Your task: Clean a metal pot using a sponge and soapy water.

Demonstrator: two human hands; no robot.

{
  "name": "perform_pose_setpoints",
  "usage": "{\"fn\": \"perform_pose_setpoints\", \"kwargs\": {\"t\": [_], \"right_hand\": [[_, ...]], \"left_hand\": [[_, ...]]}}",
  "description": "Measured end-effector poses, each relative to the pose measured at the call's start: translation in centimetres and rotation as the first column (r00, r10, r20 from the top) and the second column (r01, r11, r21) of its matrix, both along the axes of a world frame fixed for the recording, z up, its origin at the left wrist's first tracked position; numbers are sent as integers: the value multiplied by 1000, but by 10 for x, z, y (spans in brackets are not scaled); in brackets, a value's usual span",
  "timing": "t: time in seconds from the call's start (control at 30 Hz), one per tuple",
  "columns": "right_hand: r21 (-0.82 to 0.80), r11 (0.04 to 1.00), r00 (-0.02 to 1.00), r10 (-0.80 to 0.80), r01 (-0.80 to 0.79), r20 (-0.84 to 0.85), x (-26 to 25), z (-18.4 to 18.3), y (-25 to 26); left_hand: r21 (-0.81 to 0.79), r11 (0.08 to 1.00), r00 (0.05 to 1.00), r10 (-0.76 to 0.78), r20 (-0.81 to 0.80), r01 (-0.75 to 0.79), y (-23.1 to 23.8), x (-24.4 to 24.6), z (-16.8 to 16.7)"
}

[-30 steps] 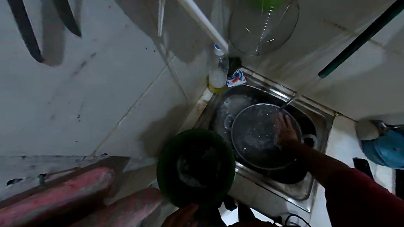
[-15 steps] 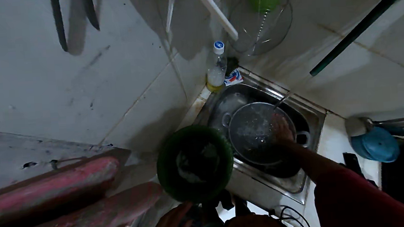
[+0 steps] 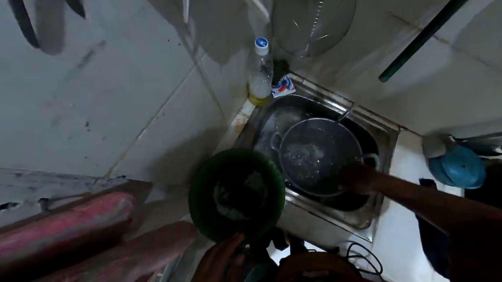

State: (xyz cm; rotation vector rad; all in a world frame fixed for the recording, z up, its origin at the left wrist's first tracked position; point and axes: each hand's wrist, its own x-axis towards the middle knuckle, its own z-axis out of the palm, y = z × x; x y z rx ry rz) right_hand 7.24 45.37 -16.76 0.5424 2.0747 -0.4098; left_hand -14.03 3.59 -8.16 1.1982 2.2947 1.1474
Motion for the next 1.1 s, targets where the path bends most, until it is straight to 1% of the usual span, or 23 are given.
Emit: {"fn": "perform_pose_setpoints", "kwargs": {"t": [0.07, 0.13, 0.17, 0.2, 0.23, 0.3, 0.37, 0.43, 0.5, 0.53, 0.57, 0.6, 0.63, 0.67, 0.73, 0.77, 0.83, 0.87, 0.93, 1.0, 1.03, 1.1], "right_hand": [[-207, 976, 992, -88, 69, -87, -2, -16, -29], [-392, 912, 968, -196, 121, -156, -13, -29, -54], [-446, 882, 945, -260, 150, -197, -22, -34, -63], [-465, 869, 927, -299, 166, -227, -34, -38, -68], [-437, 880, 911, -322, 187, -258, -46, -44, -71], [-313, 926, 904, -308, 212, -298, -70, -60, -67], [-226, 948, 934, -277, 226, -226, -95, -75, -56], [-181, 925, 917, -362, 333, -166, -115, -87, -47], [-119, 905, 903, -420, 409, -92, -132, -83, -43], [-111, 895, 892, -442, 432, -95, -135, -85, -43], [-115, 883, 871, -469, 456, -148, -133, -92, -46], [-122, 886, 860, -464, 448, -211, -129, -101, -47], [-119, 908, 866, -419, 402, -272, -126, -106, -48], [-116, 935, 875, -353, 334, -331, -122, -104, -48], [-201, 952, 859, -295, 230, -418, -101, -95, -48], [-261, 949, 861, -280, 179, -424, -87, -91, -47], [-351, 930, 912, -234, 108, -338, -60, -69, -40], [-344, 935, 937, -194, 87, -289, -51, -61, -35], [-255, 962, 963, -158, 100, -218, -43, -58, -23], [-147, 983, 981, -128, 107, -146, -58, -58, -18], [-107, 987, 979, -135, 119, -156, -68, -60, -19], [-72, 980, 960, -198, 188, -199, -88, -60, -23]], "left_hand": [[-6, 1000, 1000, 15, -4, -15, -2, -1, -3], [-14, 999, 1000, 30, 6, -30, -3, 0, -4], [-14, 999, 999, 36, 14, -36, -3, 0, -5], [-16, 999, 999, 41, 20, -40, -2, 0, -4], [-19, 999, 999, 46, 21, -46, -1, 0, -4], [-24, 998, 999, 51, 14, -50, 0, 0, -5], [-38, 998, 999, 47, 12, -47, 2, -1, -5], [-65, 997, 999, 47, 19, -46, 5, 0, -1], [-85, 995, 998, 57, 16, -56, 8, 2, 3], [-92, 994, 998, 58, 11, -57, 7, 2, 4], [-99, 994, 998, 55, 7, -54, 6, 3, 3], [-103, 993, 999, 51, 2, -50, 5, 2, 3], [-104, 993, 999, 49, -4, -49, 5, 2, 1], [-105, 993, 999, 47, -5, -47, 4, 2, 0], [-93, 995, 999, 47, -5, -47, 4, 1, -3], [-81, 996, 999, 45, -4, -45, 4, 1, -4], [-58, 998, 999, 33, -6, -33, 4, -1, -6], [-56, 998, 1000, 29, -12, -29, 5, -1, -6], [-69, 997, 1000, 24, -18, -25, 6, -2, -6], [-100, 995, 1000, 27, -9, -28, 8, -1, -3], [-117, 993, 1000, 30, -5, -30, 8, 0, -2], [-139, 990, 999, 32, -14, -33, 8, 2, -1]]}}
